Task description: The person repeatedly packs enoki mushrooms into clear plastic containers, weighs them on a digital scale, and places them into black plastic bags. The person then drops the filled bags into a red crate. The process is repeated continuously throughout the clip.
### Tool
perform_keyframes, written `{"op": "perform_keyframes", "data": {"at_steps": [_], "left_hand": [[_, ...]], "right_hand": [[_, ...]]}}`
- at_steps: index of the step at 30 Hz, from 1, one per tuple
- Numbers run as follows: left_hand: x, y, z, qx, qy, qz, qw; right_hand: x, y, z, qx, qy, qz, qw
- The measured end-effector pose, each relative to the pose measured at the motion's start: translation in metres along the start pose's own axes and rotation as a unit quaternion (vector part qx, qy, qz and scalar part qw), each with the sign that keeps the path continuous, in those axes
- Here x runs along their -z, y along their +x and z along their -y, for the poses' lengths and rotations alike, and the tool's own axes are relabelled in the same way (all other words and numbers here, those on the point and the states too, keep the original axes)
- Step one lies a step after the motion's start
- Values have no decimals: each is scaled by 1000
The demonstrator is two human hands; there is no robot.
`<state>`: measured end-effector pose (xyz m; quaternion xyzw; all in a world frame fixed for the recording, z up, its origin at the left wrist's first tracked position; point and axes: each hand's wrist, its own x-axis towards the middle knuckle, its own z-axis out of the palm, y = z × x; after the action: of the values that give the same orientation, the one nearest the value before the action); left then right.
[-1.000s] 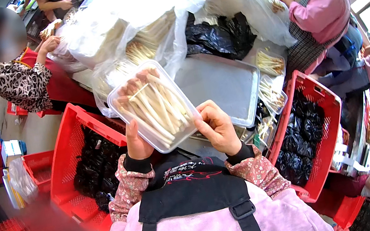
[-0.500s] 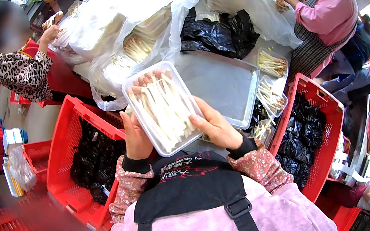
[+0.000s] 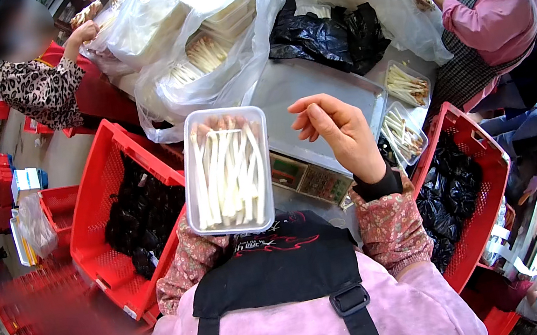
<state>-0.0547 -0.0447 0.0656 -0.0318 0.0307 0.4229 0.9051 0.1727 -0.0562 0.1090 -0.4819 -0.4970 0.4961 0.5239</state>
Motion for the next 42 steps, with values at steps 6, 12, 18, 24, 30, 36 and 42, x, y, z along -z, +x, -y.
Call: {"op": "perform_keyframes", "data": {"at_steps": [6, 12, 18, 24, 30, 36, 42], "left_hand": [[10, 0, -5, -45, 42, -19, 998], [10, -1, -7, -68, 29, -16, 997], [11, -8, -7, -53, 24, -26, 998], [14, -16, -5, -43, 39, -41, 997], [11, -14, -3, -28, 60, -62, 996], [21, 3, 15, 28, 230, -7, 973], [30, -3, 19, 83, 195, -40, 976]], "right_hand": [[-11, -6, -6, -31, 35, 34, 998], [-9, -10, -11, -32, 47, 17, 998], [-6, 4, 12, 29, 21, 4, 999], [-8, 9, 23, 61, 25, 17, 998], [-17, 13, 27, 62, 14, 15, 998], [-53, 52, 20, 252, -272, 88, 924], [-67, 52, 5, 307, -324, 121, 887]]}}
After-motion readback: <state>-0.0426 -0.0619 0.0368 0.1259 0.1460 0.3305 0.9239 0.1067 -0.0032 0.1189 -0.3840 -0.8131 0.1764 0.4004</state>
